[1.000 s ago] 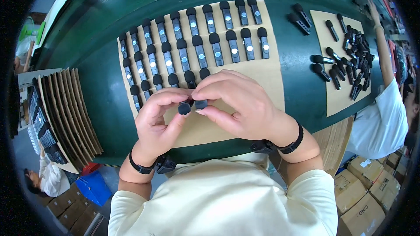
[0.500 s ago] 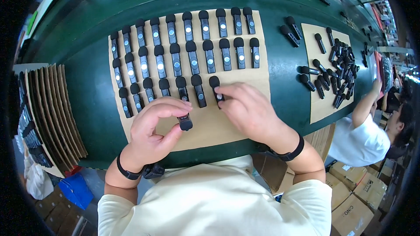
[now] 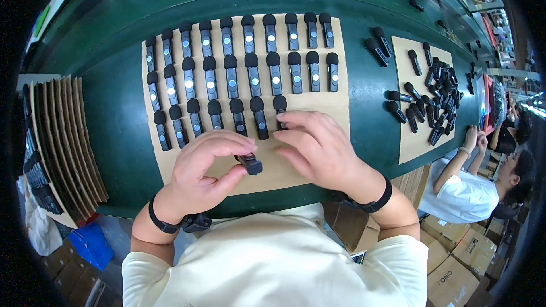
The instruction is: The person places a cardboard sheet on the table and arranges microphones on it. The person then picks up each microphone, turns it over, and touches it to another microphone before returning it to the cardboard sheet.
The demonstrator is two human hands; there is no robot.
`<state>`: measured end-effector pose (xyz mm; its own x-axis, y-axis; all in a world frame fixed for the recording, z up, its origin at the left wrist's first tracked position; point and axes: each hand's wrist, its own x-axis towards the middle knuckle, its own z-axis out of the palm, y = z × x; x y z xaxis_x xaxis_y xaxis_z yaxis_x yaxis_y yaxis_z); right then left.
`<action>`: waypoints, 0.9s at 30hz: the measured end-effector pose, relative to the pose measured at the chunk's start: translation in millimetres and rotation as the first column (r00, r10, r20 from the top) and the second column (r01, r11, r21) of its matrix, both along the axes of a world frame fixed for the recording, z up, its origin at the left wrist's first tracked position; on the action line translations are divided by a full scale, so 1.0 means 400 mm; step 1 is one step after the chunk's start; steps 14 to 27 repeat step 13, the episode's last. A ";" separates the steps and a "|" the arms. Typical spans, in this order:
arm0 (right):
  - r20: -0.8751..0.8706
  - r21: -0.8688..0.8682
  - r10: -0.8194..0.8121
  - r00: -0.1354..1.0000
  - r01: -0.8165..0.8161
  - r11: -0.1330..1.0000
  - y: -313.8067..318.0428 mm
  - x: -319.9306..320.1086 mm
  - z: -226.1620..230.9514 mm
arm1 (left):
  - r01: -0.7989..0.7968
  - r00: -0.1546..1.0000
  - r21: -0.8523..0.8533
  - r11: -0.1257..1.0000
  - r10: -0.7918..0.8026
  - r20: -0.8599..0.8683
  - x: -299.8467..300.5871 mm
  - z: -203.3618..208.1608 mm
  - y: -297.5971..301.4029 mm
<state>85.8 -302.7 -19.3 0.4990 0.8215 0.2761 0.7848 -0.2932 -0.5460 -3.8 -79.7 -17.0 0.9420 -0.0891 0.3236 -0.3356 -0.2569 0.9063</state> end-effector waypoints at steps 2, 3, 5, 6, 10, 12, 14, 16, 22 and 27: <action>-0.046 0.033 -0.018 0.999 0.020 0.999 0.010 -0.014 0.022 | 0.022 1.000 -0.005 1.000 -0.021 0.003 0.000 -0.006 -0.007; -0.101 0.096 0.030 0.994 -0.020 0.995 0.018 -0.021 0.031 | 0.032 0.999 -0.007 0.999 -0.032 0.005 -0.001 -0.008 -0.010; -0.199 0.227 0.135 0.971 -0.088 0.970 0.025 -0.029 0.042 | 0.038 0.999 0.008 0.999 -0.038 0.004 -0.004 -0.011 -0.014; -0.198 0.226 0.133 0.971 -0.086 0.970 0.021 -0.028 0.042 | 0.041 0.999 0.024 0.999 -0.041 0.002 -0.005 -0.013 -0.017; -0.382 0.223 0.165 0.909 -0.083 0.971 -0.015 -0.014 0.034 | 0.018 1.000 0.151 0.988 -0.017 -0.012 0.002 -0.002 -0.014; -0.454 0.182 0.047 0.890 0.041 0.982 -0.044 -0.004 0.029 | 0.038 0.999 0.236 0.971 -0.034 -0.024 0.000 -0.003 -0.007; -0.487 0.157 -0.013 0.873 0.102 0.982 -0.060 0.002 0.028 | 0.074 0.997 0.265 0.962 -0.068 -0.030 -0.003 -0.009 -0.003; -0.487 0.157 -0.013 0.873 0.102 0.982 -0.060 0.002 0.028 | 0.074 0.997 0.265 0.962 -0.068 -0.030 -0.003 -0.009 -0.003; -0.487 0.157 -0.013 0.873 0.102 0.982 -0.060 0.002 0.028 | 0.074 0.997 0.265 0.962 -0.068 -0.030 -0.003 -0.009 -0.003; -0.487 0.157 -0.013 0.873 0.102 0.982 -0.060 0.002 0.028 | 0.074 0.997 0.265 0.962 -0.068 -0.030 -0.003 -0.009 -0.003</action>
